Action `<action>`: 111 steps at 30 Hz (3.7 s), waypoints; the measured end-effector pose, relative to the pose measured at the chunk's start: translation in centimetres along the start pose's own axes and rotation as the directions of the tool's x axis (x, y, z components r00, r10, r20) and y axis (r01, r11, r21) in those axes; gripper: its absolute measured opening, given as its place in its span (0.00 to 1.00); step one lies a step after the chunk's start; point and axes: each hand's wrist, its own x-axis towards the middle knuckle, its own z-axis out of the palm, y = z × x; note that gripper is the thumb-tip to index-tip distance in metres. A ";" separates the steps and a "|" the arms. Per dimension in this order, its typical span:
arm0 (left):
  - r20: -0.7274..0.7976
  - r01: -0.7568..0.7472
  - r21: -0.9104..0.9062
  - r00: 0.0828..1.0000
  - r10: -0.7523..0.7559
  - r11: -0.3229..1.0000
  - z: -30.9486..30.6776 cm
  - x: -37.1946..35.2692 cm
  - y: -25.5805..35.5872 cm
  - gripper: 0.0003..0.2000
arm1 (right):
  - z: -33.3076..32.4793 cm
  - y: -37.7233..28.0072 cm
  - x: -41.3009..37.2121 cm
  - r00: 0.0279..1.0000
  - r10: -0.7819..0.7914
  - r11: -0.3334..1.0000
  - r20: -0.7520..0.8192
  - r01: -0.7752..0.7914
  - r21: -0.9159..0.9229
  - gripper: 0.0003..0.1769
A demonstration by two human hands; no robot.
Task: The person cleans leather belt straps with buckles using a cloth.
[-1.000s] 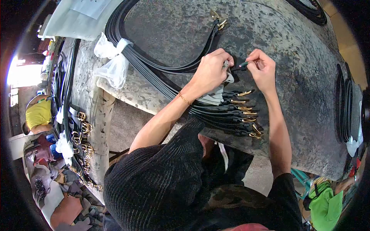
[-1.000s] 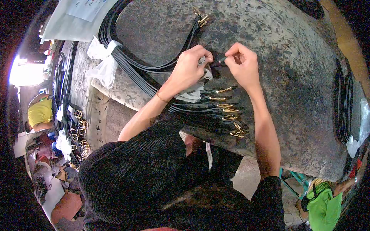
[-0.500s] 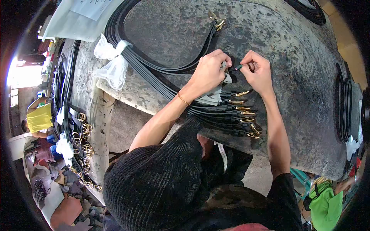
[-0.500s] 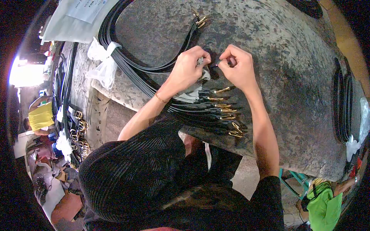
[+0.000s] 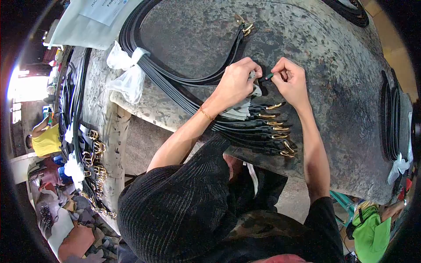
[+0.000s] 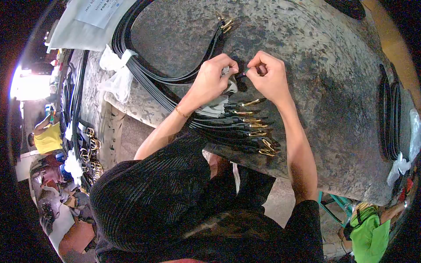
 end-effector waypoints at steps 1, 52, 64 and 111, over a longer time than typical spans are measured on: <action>-0.003 -0.008 -0.020 1.000 0.007 1.000 0.0 0.0 0.0 0.04 | 0.0 0.0 0.0 1.000 0.000 1.000 0.001 0.000 -0.013 0.03; 0.076 -0.297 0.270 0.955 0.288 0.916 -0.3 -1.3 1.8 0.12 | -2.6 3.1 1.0 0.905 0.426 0.289 -0.014 -0.121 0.950 0.04; 0.027 -0.142 0.207 0.990 0.140 0.968 0.2 -0.9 0.9 0.16 | -2.6 3.0 1.3 0.918 0.396 0.275 -0.003 -0.116 0.954 0.04; 0.148 -0.192 0.043 0.972 0.184 0.980 -1.5 0.2 0.7 0.12 | -2.8 2.5 1.3 0.919 0.393 0.270 0.015 -0.131 0.954 0.04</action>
